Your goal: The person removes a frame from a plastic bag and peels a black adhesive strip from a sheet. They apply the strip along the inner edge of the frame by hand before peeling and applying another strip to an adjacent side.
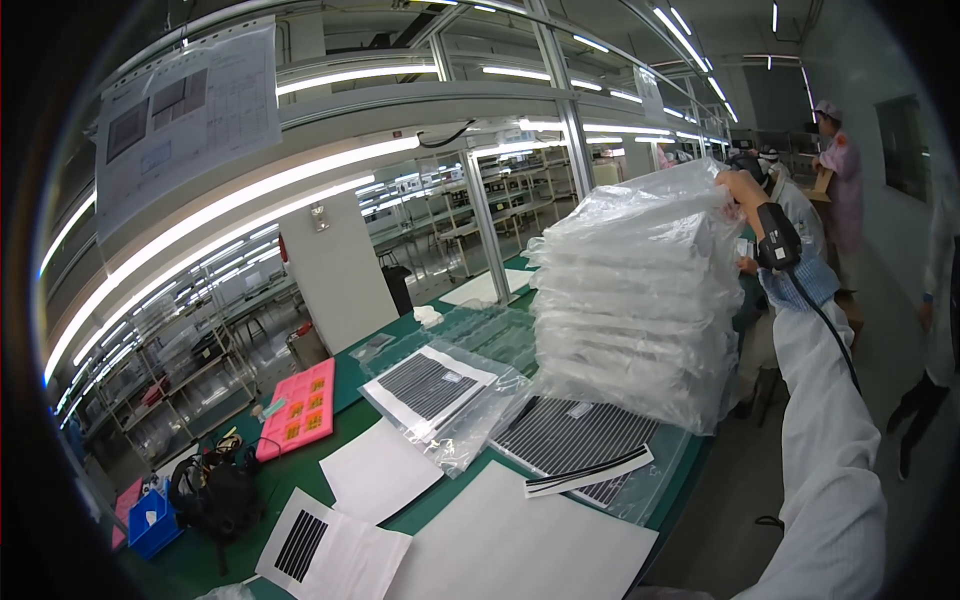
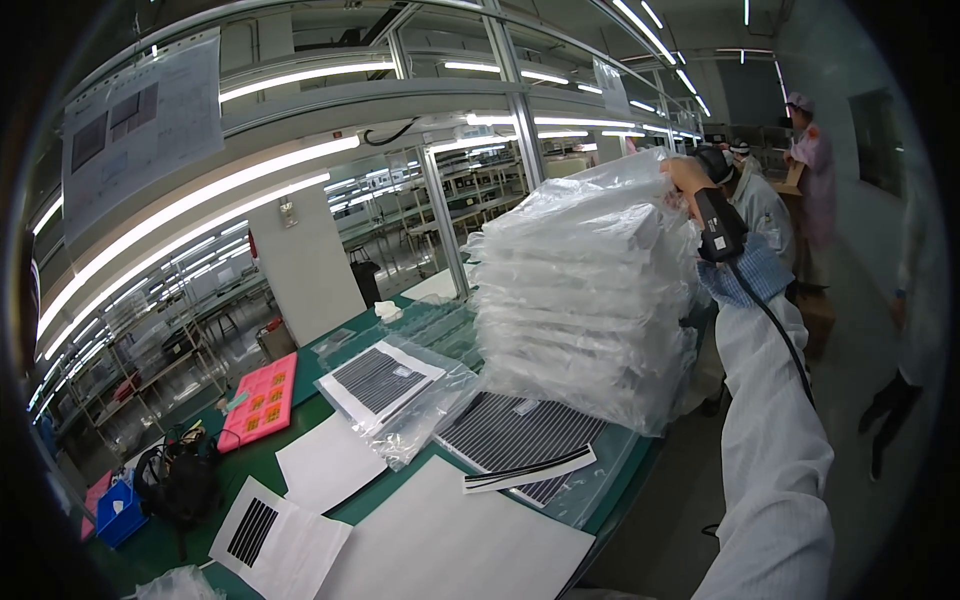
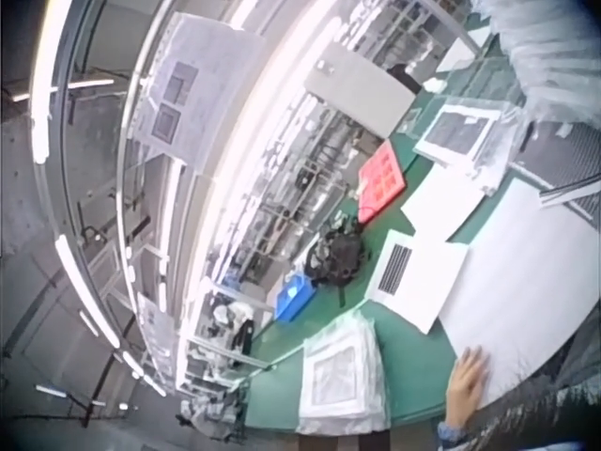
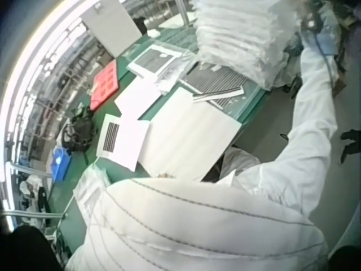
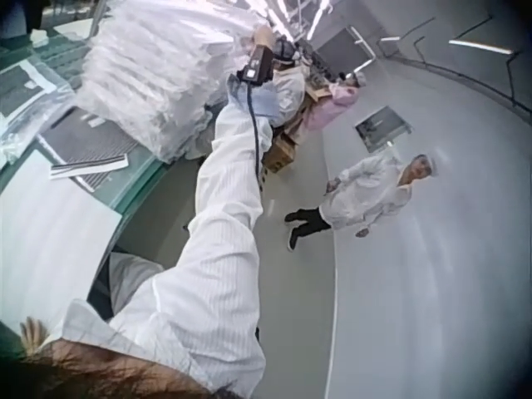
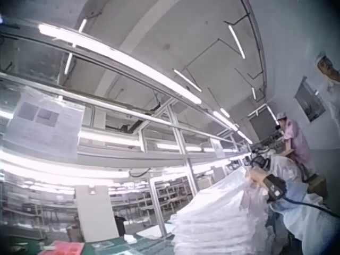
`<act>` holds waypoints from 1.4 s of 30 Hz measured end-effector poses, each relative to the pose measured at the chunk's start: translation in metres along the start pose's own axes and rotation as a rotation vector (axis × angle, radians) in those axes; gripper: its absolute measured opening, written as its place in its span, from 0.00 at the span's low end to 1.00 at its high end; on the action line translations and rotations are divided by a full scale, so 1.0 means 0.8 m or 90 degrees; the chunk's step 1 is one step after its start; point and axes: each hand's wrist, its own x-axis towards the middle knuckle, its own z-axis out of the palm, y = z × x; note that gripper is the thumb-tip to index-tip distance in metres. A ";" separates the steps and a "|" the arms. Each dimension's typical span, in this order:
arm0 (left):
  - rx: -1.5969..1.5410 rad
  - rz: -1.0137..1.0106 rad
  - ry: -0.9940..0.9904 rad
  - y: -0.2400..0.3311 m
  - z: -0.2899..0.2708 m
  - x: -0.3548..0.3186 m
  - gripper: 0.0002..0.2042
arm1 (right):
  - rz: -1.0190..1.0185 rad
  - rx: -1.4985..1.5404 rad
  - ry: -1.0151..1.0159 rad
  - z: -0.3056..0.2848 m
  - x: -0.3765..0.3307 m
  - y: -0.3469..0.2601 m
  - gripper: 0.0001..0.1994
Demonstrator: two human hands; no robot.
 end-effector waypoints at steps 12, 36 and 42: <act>0.025 0.101 0.039 -0.039 -0.021 -0.009 0.25 | -0.706 -0.187 -0.047 0.019 -0.224 -0.037 0.30; -0.266 -0.273 0.216 0.023 -0.008 -0.064 0.35 | 0.392 0.334 -0.783 0.132 -0.552 0.122 0.07; -0.639 -0.409 0.313 0.021 -0.007 -0.059 0.26 | 0.333 0.019 -0.868 0.147 -0.545 0.136 0.13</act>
